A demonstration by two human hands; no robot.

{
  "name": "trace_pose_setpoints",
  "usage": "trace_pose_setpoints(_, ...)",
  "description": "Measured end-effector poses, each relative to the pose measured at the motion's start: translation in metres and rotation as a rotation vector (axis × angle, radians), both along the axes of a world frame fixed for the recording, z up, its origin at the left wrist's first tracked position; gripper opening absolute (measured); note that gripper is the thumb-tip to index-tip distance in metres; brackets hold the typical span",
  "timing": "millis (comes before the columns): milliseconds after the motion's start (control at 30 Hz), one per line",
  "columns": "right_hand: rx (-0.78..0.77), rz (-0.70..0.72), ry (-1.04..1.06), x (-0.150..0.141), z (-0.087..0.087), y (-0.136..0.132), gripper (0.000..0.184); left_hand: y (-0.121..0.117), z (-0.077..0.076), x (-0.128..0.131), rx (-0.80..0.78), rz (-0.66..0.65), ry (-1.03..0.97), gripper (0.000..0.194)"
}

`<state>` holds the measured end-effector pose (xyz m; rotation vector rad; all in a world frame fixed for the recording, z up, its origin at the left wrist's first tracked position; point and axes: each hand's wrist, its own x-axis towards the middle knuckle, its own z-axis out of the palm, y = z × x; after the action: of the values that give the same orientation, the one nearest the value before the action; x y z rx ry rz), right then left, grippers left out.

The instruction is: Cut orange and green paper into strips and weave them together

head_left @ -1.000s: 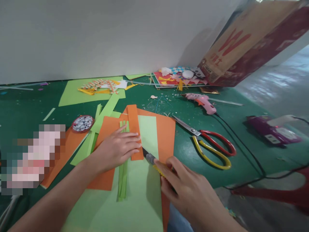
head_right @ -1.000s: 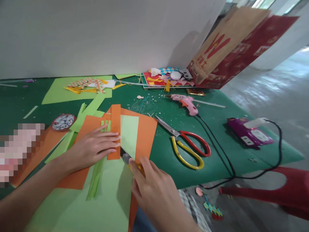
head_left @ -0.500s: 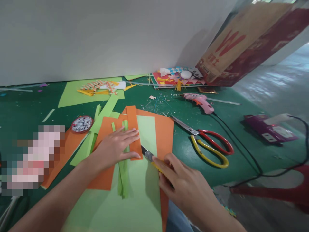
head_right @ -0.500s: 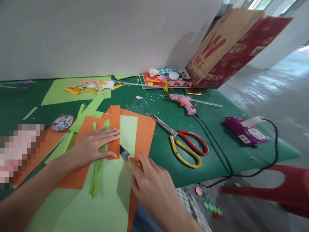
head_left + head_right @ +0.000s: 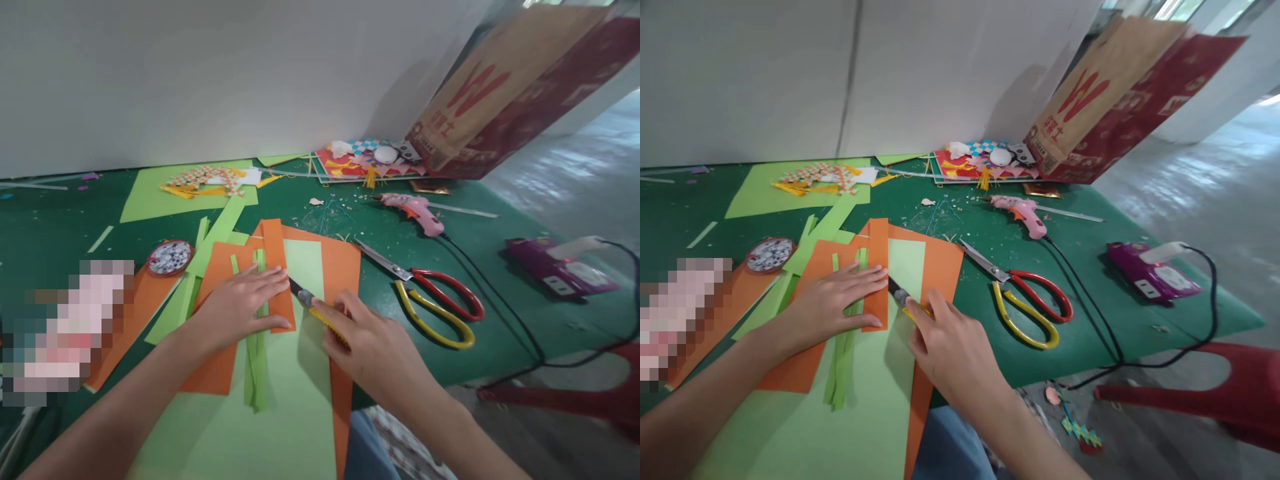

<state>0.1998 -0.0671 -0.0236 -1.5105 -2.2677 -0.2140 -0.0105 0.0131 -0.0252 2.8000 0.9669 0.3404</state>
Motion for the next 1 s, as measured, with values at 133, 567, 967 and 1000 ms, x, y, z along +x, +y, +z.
trace_pose_setpoints(133,0.012,-0.003,-0.01,0.0,-0.001,0.002,0.034,0.0,0.001,0.0,-0.005,0.003,0.014,0.067)
trace_pose_setpoints(567,-0.024,0.025,-0.031,0.003,0.004,-0.022,0.036,-0.005,0.01,0.005,0.044,-0.083,0.026,0.053)
trace_pose_setpoints(967,-0.013,-0.02,-0.035,-0.001,0.002,-0.014,0.036,-0.002,0.005,0.005,-0.07,0.051,0.091,0.075)
trace_pose_setpoints(1000,-0.012,-0.029,-0.036,-0.001,0.001,-0.013,0.036,-0.002,0.005,0.005,-0.071,0.052,0.09,0.075)
